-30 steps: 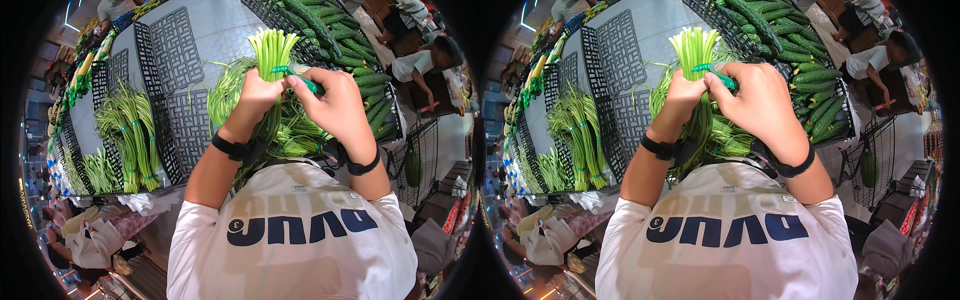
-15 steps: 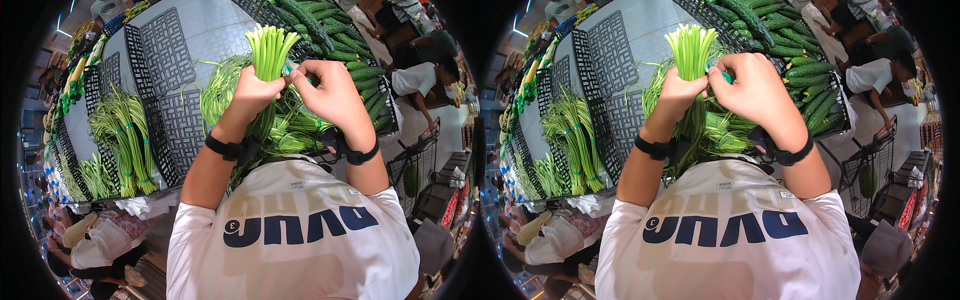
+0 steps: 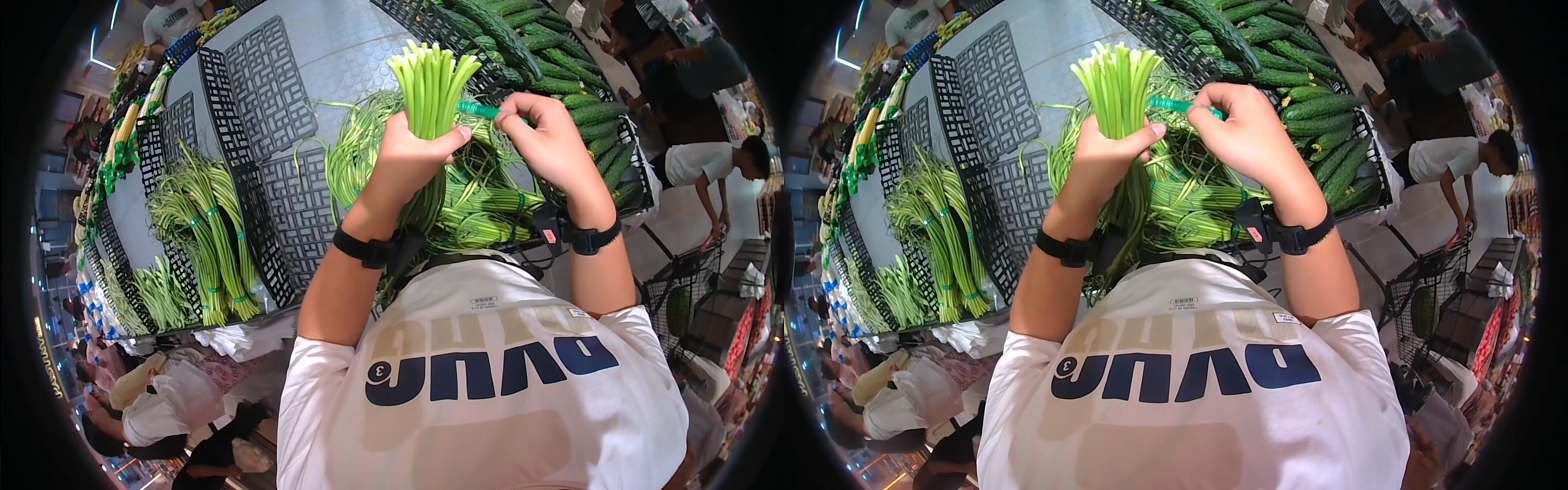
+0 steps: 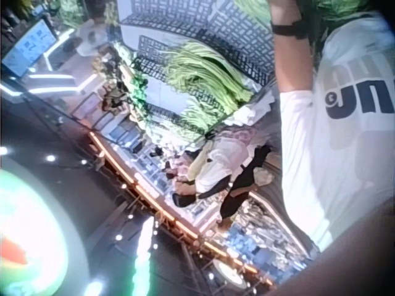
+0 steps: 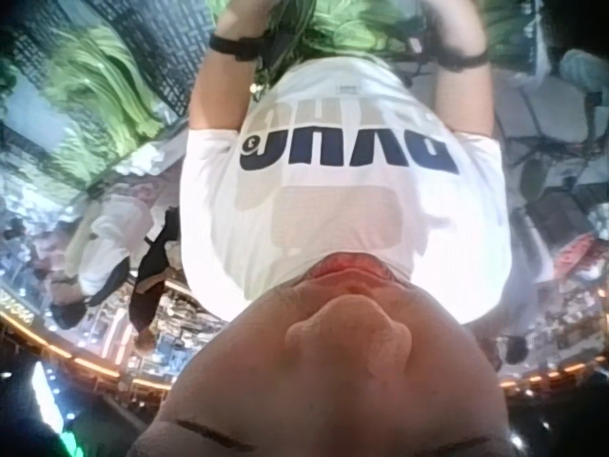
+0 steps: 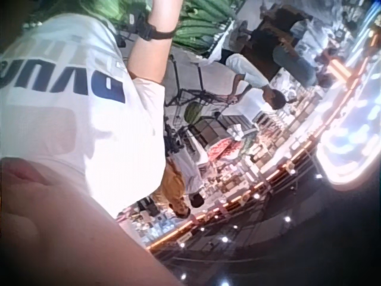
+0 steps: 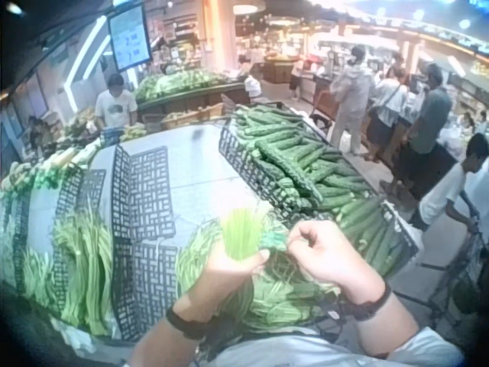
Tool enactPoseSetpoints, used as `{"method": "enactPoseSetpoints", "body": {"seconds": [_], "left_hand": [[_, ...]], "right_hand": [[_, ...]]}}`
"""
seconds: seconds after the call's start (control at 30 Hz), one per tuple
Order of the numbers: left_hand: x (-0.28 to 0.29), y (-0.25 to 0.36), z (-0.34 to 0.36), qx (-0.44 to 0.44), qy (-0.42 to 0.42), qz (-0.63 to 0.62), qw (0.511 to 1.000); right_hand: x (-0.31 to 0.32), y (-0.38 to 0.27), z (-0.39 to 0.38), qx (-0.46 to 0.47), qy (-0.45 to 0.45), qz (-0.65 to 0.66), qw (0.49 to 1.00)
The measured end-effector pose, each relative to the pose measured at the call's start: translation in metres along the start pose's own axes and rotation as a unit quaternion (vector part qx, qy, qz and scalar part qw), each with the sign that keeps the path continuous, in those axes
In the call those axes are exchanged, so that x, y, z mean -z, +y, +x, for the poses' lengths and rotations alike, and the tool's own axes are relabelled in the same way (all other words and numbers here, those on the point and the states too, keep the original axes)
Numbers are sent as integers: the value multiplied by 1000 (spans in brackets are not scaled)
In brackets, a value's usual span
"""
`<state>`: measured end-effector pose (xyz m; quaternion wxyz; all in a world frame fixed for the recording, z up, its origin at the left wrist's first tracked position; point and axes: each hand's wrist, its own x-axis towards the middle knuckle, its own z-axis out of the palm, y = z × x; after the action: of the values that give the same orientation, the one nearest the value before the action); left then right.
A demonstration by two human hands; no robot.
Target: The person bundles long green vegetables by hand using plastic ties, wrapping the ties around the stems and tightening them.
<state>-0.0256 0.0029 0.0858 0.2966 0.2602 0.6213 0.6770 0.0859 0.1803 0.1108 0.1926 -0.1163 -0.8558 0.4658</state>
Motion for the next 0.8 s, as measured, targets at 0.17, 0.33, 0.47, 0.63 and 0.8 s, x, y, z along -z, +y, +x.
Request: {"method": "enactPoseSetpoints", "body": {"seconds": [0.17, 0.33, 0.47, 0.63, 0.8], "left_hand": [[6, -6, 4, 6, 21, 16, 1000], [7, -10, 9, -42, 17, -12, 999], [16, -22, 15, -32, 40, -10, 999], [7, -8, 10, -27, 44, -2, 999], [2, -6, 9, -54, 41, 49, 996]], "right_hand": [[9, -34, -4, -4, 37, -52, 998], [12, -61, -5, 65, -40, 13, 997], [18, -58, -5, 131, -83, 69, 985], [6, -61, 4, 32, -56, -66, 996], [-1, -55, 10, 69, -6, -103, 992]]}}
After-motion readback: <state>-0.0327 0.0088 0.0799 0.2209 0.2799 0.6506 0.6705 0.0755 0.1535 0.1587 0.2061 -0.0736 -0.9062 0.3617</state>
